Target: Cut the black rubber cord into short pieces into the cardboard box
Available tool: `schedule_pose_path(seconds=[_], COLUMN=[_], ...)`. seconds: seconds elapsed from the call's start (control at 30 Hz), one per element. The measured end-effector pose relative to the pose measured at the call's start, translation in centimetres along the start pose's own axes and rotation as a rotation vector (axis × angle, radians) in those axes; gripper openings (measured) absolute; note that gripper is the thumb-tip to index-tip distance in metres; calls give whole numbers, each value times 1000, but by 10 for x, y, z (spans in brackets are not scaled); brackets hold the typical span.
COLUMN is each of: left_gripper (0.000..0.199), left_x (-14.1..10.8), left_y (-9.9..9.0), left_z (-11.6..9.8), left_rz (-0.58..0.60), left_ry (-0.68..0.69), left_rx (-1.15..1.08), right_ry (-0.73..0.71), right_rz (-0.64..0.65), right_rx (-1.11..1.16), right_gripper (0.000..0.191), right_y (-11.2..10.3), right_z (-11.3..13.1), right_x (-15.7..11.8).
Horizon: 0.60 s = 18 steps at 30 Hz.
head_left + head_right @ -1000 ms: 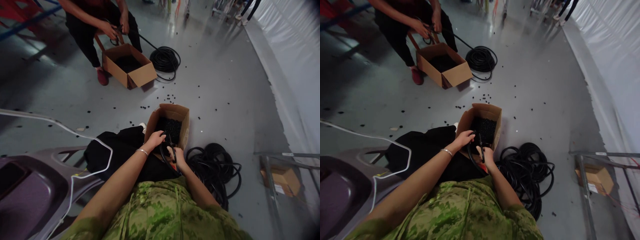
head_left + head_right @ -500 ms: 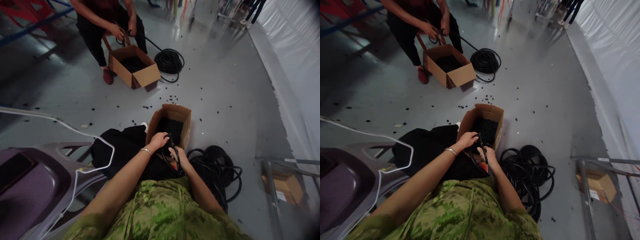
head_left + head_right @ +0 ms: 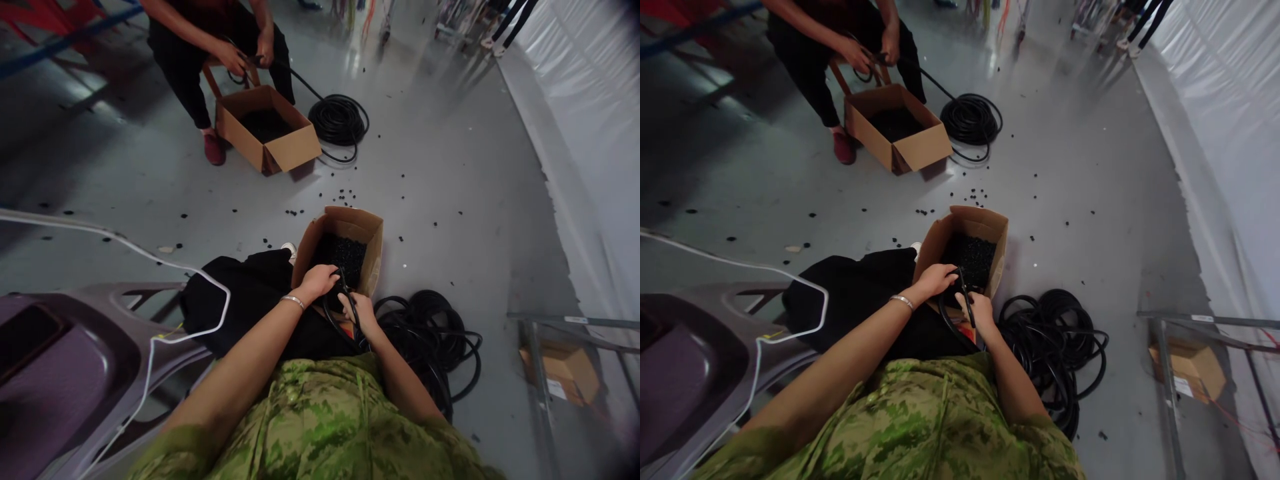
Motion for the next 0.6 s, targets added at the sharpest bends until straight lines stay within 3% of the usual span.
schedule_pose_path(seconds=[0.33,0.6], left_gripper=[23,22], left_x=[-1,3], left_y=[0,0], left_z=[0,5], left_rz=[-37,30], left_ry=[-9,32], left_rx=[-26,-39], right_ry=[30,-44], right_rz=[9,-80], right_rx=[63,-94], right_gripper=[47,55], right_y=[4,4], right_z=[3,-1], right_x=[0,-4])
Point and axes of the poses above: each hand's wrist, its own x-axis towards the middle knuckle, its own y-axis out of the palm, z = x × y, the point moved 5 cm from there along x, towards the middle knuckle, and after that the axes turned 2 degrees about y, right-handed, at the moved point
